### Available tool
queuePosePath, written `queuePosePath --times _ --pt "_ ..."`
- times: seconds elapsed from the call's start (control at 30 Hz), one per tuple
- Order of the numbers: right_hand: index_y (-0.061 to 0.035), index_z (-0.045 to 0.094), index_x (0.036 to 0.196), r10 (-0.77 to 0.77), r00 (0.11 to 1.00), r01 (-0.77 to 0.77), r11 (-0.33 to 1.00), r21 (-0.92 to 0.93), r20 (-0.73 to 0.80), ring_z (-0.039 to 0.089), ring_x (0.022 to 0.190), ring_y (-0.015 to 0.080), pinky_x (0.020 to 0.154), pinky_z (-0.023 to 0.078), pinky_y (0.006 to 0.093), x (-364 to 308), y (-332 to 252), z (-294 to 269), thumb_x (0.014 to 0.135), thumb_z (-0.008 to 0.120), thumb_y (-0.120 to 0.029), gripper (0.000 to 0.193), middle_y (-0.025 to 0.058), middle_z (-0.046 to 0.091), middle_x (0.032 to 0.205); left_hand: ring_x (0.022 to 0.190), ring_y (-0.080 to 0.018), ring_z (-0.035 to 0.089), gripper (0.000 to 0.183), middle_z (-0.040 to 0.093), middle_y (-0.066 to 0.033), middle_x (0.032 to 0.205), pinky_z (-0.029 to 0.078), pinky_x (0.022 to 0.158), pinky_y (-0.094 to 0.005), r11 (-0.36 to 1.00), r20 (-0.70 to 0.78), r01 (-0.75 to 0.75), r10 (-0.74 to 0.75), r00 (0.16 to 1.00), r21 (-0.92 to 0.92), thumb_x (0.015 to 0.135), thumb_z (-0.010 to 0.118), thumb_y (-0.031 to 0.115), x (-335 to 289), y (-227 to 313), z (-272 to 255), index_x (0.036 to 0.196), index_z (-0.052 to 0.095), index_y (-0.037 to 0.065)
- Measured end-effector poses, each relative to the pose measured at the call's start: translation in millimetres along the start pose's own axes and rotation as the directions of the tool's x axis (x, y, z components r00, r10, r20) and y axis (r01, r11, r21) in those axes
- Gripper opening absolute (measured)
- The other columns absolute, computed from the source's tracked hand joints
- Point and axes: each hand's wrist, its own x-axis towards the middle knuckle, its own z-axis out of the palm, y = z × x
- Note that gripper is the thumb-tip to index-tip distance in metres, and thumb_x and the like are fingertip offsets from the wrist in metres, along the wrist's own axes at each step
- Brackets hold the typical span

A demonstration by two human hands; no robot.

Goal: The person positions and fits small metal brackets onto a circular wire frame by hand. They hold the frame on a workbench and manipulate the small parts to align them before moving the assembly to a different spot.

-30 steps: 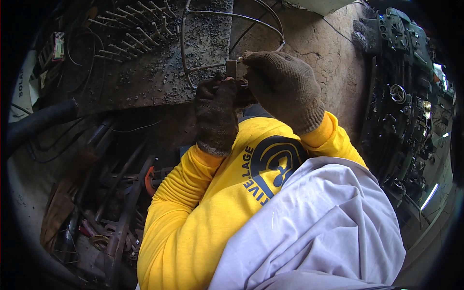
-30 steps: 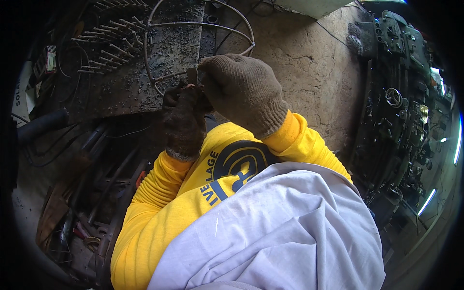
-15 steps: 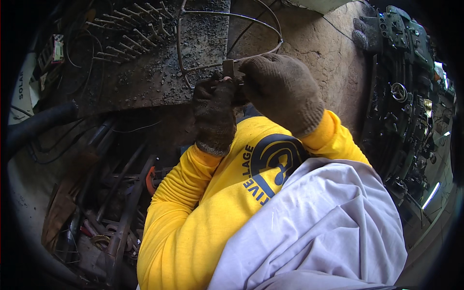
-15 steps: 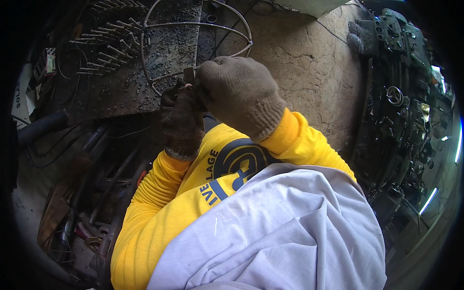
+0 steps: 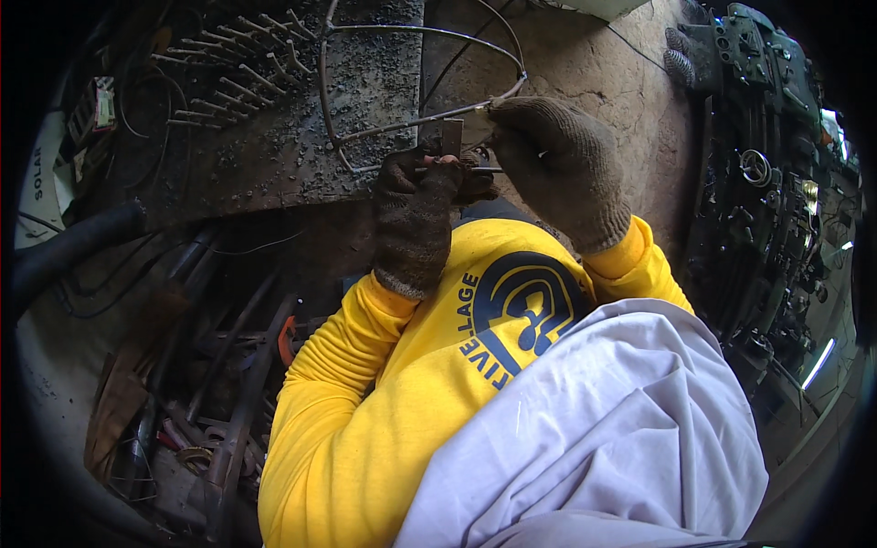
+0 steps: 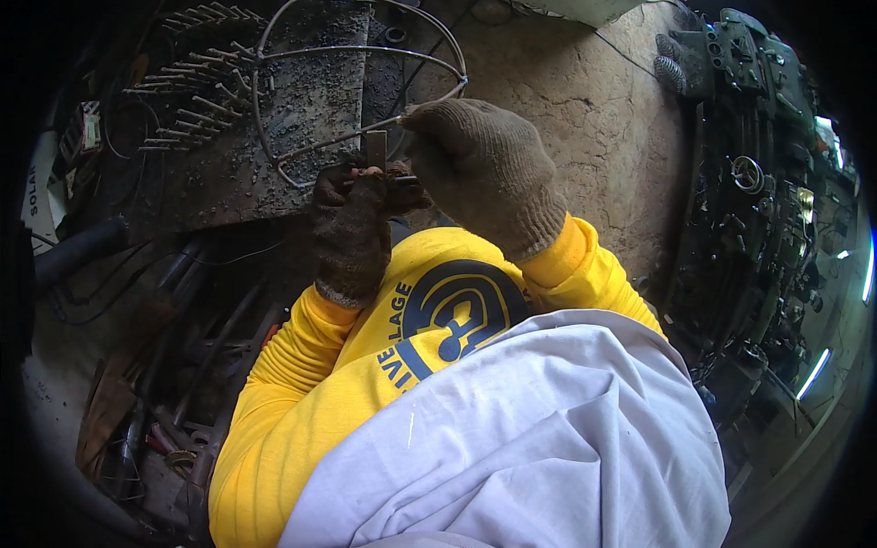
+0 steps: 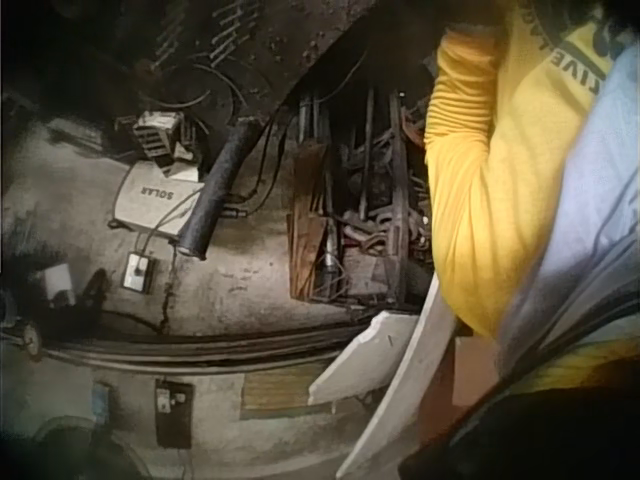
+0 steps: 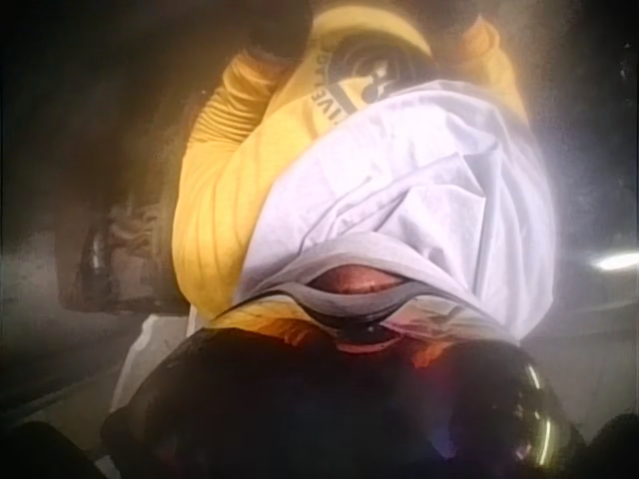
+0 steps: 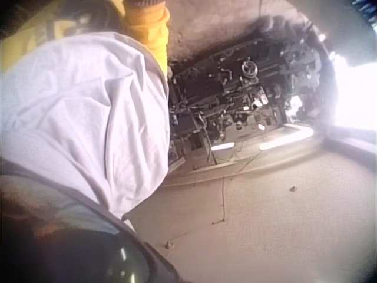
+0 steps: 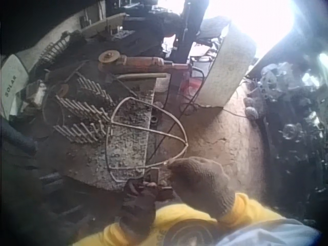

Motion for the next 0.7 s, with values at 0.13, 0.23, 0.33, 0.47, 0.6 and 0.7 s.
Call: queuePosePath --times 0.13,0.23,0.33,0.47,0.6,0.7 --pt "-0.0063 0.074 0.105 -0.028 0.999 0.029 0.999 0.034 -0.021 0.074 0.082 0.0311 0.074 0.06 0.037 1 2 3 0.087 0.073 -0.011 0.019 0.0143 0.074 0.093 0.089 -0.0212 0.072 0.017 0.069 -0.0155 0.103 0.061 0.079 -0.0346 0.999 0.051 0.013 -0.011 0.999 -0.032 0.101 0.061 0.01 -1 5 0 0.112 0.051 0.002" --pt "-0.0069 0.074 0.106 -0.043 0.999 0.044 0.999 -0.011 0.018 0.073 0.08 0.0311 0.072 0.06 0.038 4 -3 5 0.088 0.071 -0.014 0.019 0.0143 0.073 0.09 0.087 -0.0257 0.074 0.02 0.07 -0.0182 0.103 0.063 0.079 -0.0372 0.977 0.006 0.081 -0.081 0.997 -0.199 0.103 0.055 0.008 -7 19 6 0.119 0.045 0.002" --pt "-0.0077 0.073 0.105 -0.09 0.995 0.093 0.994 -0.06 0.049 0.073 0.078 0.0318 0.07 0.06 0.0391 8 -10 10 0.089 0.07 -0.016 0.019 0.0144 0.072 0.087 0.086 -0.0292 0.074 0.023 0.07 -0.0197 0.102 0.063 0.08 -0.0394 0.977 -0.045 -0.024 0.014 0.999 -0.213 0.103 0.052 0.006 -12 12 -6 0.122 0.041 0.002" --pt "-0.0062 0.073 0.107 -0.138 0.984 0.156 0.973 -0.17 0.113 0.074 0.081 0.0317 0.072 0.06 0.0359 13 -19 16 0.086 0.074 -0.008 0.021 0.0156 0.073 0.091 0.083 -0.0285 0.075 0.021 0.07 -0.0196 0.1 0.064 0.079 -0.0392 0.995 -0.09 -0.033 0.024 0.996 -0.098 0.101 0.053 0.006 -19 6 -21 0.119 0.043 0.001" --pt "-0.0067 0.073 0.105 -0.144 0.985 0.162 0.966 -0.202 0.1 0.074 0.081 0.0318 0.072 0.06 0.0377 15 -20 22 0.087 0.073 -0.011 0.018 0.0155 0.073 0.092 0.082 -0.0284 0.075 0.019 0.07 -0.0198 0.1 0.064 0.077 -0.0387 0.996 -0.091 -0.089 0.088 0.992 -0.005 0.1 0.053 0.005 -22 1 -27 0.117 0.044 0.0" --pt "-0.007 0.073 0.103 -0.153 0.983 0.173 0.953 -0.247 0.098 0.073 0.082 0.0323 0.073 0.06 0.0385 15 -22 25 0.087 0.072 -0.013 0.017 0.0155 0.074 0.093 0.081 -0.0284 0.075 0.02 0.07 -0.0206 0.1 0.064 0.076 -0.0387 0.995 -0.083 -0.094 0.091 0.992 -0.031 0.1 0.054 0.005 -23 1 -29 0.117 0.044 0.0"
